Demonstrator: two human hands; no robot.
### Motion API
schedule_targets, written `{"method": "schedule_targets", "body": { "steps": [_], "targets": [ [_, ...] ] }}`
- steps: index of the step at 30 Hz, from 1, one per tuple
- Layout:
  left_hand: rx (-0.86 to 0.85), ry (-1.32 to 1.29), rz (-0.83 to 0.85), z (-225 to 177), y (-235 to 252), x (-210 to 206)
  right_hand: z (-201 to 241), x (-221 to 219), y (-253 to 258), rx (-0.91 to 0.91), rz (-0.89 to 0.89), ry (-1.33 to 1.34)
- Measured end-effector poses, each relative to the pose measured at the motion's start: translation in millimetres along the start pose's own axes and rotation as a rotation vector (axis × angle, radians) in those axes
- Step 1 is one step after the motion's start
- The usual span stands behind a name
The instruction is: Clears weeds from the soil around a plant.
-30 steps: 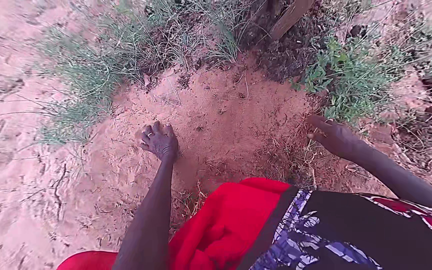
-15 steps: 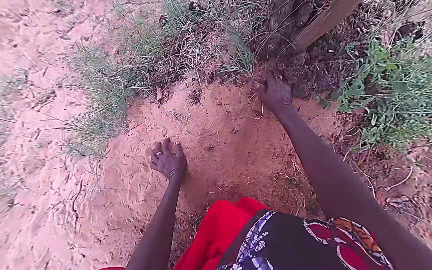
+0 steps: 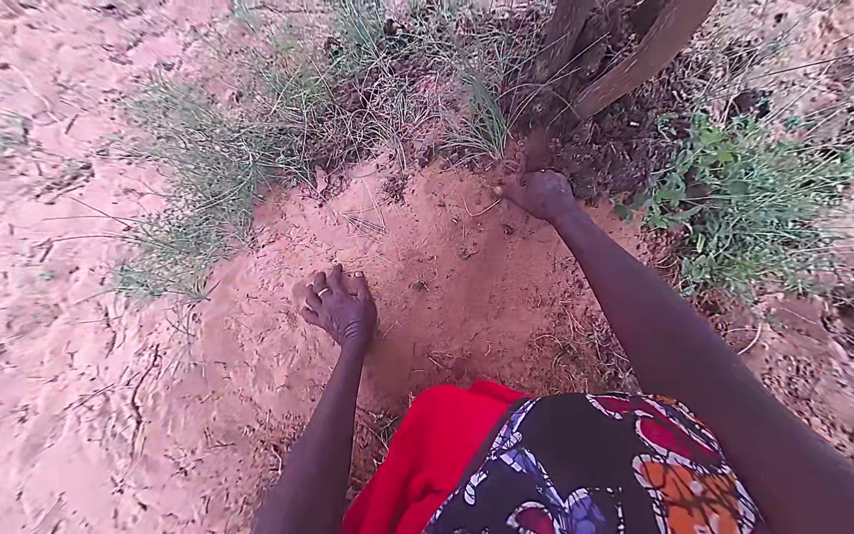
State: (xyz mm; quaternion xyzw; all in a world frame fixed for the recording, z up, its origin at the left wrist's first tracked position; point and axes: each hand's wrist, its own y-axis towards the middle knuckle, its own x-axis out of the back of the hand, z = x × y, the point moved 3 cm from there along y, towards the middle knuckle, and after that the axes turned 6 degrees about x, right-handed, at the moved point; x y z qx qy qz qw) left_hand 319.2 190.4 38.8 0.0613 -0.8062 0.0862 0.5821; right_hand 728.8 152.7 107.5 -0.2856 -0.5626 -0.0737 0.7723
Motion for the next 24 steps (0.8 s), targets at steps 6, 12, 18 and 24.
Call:
{"method": "schedule_targets", "body": {
  "steps": [6, 12, 18, 24],
  "targets": [
    [0.003, 0.005, 0.007, -1, 1, 1, 0, -10, -15, 0.042, 0.071, -0.008],
    [0.004, 0.011, 0.027, -3, -2, 3, -1, -28, -32, 0.086, 0.097, -0.049],
    [0.005, 0.001, 0.025, -3, -1, 4, -1, -29, -63, 0.128, 0.055, -0.013],
    [0.013, 0.018, 0.021, -2, -1, 4, -17, -28, -55, 0.062, -0.316, 0.199]
  ]
}}
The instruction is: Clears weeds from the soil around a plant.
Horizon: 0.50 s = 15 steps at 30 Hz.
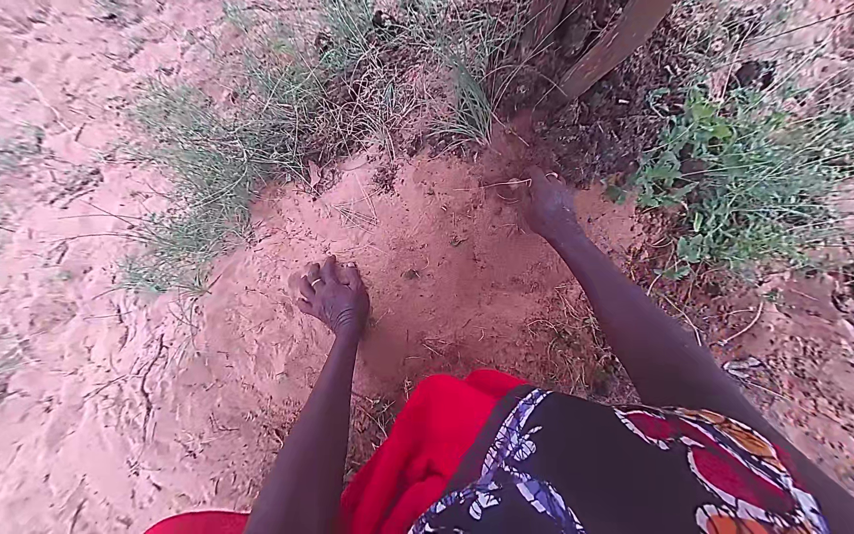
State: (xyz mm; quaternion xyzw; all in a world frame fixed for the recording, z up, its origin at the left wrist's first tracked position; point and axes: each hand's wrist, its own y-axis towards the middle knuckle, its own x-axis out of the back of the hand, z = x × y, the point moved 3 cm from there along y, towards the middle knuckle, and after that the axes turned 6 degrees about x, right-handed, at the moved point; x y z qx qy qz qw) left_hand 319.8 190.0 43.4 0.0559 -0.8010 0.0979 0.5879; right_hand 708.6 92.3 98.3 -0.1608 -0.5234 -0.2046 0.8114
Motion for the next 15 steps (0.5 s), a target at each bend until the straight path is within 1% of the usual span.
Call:
{"method": "schedule_targets", "body": {
  "steps": [2, 8, 13, 15],
  "targets": [
    [-0.001, 0.001, -0.005, -1, 1, 0, -19, -1, 7, -0.040, -0.007, -0.005],
    [0.010, 0.000, -0.015, -1, 0, 1, -34, -3, 19, 0.025, 0.017, -0.120],
    [0.002, 0.014, -0.008, 3, 0, 0, -40, 4, 17, 0.067, 0.170, -0.190],
    [-0.015, 0.003, -0.011, 3, 2, -1, -46, 14, 11, 0.026, 0.274, -0.254]
  ]
}}
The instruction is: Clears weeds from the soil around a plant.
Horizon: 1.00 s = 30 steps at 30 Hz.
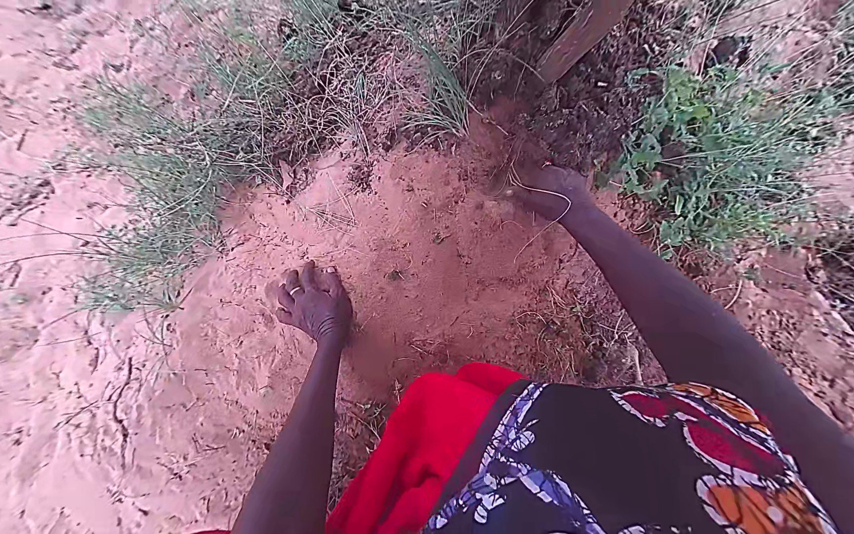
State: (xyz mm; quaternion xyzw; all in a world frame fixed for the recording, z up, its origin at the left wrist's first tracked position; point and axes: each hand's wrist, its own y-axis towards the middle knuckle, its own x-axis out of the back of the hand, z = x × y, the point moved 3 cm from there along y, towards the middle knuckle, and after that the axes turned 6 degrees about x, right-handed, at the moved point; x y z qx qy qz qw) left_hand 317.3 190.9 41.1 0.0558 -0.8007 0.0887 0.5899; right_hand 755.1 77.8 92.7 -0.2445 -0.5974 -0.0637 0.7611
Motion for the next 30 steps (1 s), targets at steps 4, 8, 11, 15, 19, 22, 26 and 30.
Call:
{"method": "schedule_targets", "body": {
  "steps": [4, 8, 11, 15, 19, 22, 26, 30],
  "targets": [
    [0.007, -0.020, 0.006, 1, 1, -3, -14, 2, -14, -0.064, 0.092, -0.045],
    [-0.008, -0.011, 0.006, 1, 0, -3, -23, -9, -17, -0.064, 0.081, -0.024],
    [-0.002, -0.014, 0.012, 0, 0, -1, -22, -13, -24, -0.018, 0.061, 0.045],
    [0.022, -0.030, 0.023, 0, -1, -2, -16, -23, -74, 0.130, -0.494, 0.219],
    [0.023, -0.042, 0.019, -2, -1, -2, -45, 6, -72, 0.023, -0.947, 0.332],
    [0.020, -0.036, 0.020, 0, 0, -1, -74, 30, -29, -0.037, -0.717, 0.347],
    [0.015, -0.039, 0.005, -2, 0, -1, -69, 19, -16, -0.023, -0.555, 0.332],
    [0.014, -0.025, 0.005, -3, -2, -1, -38, -4, -17, -0.052, -0.678, 0.367]
  ]
}}
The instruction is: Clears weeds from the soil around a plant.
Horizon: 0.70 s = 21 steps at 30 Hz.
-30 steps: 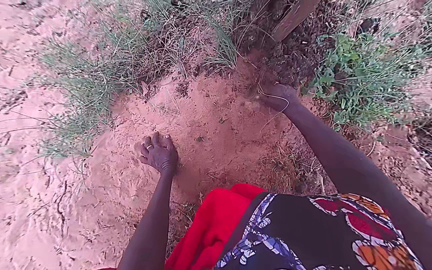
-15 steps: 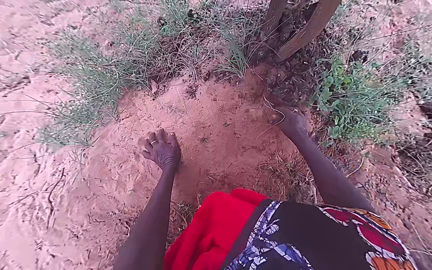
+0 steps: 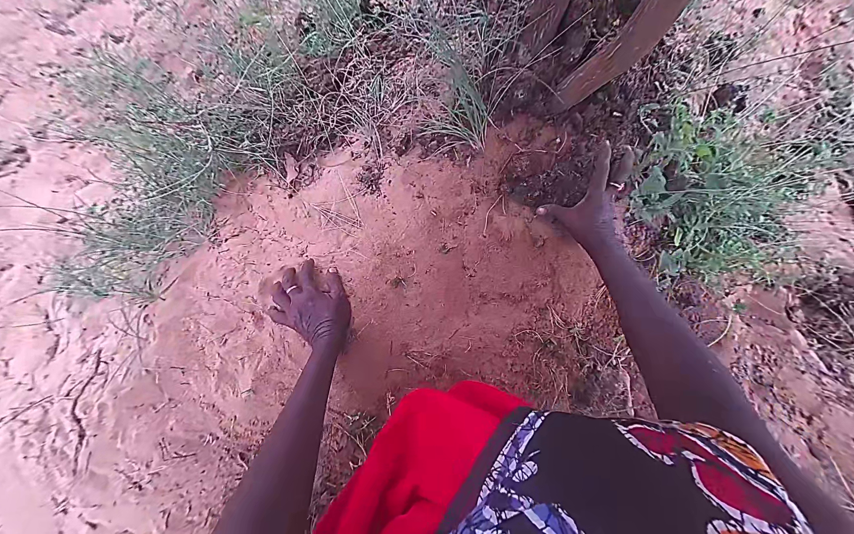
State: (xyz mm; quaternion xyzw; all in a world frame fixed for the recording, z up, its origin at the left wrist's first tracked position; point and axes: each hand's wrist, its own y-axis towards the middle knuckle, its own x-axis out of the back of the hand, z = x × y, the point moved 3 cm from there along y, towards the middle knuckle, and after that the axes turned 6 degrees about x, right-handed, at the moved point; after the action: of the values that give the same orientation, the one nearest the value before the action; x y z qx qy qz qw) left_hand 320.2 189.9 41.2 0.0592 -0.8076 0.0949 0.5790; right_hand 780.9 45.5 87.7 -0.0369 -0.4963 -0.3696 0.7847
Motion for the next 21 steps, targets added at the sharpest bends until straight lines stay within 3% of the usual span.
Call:
{"method": "schedule_targets", "body": {
  "steps": [5, 12, 18, 21],
  "targets": [
    [-0.029, 0.014, -0.018, 0, -1, -1, 2, -24, 7, 0.062, -0.193, 0.006],
    [-0.024, 0.011, -0.017, 2, 0, -2, 34, -35, 1, -0.215, -0.211, 0.076],
    [-0.004, 0.037, -0.027, 4, 0, -3, 45, -45, 18, -0.284, -0.211, 0.073],
    [-0.010, 0.023, -0.034, 1, 1, -1, 43, -47, 11, -0.237, -0.251, 0.079]
  ]
}}
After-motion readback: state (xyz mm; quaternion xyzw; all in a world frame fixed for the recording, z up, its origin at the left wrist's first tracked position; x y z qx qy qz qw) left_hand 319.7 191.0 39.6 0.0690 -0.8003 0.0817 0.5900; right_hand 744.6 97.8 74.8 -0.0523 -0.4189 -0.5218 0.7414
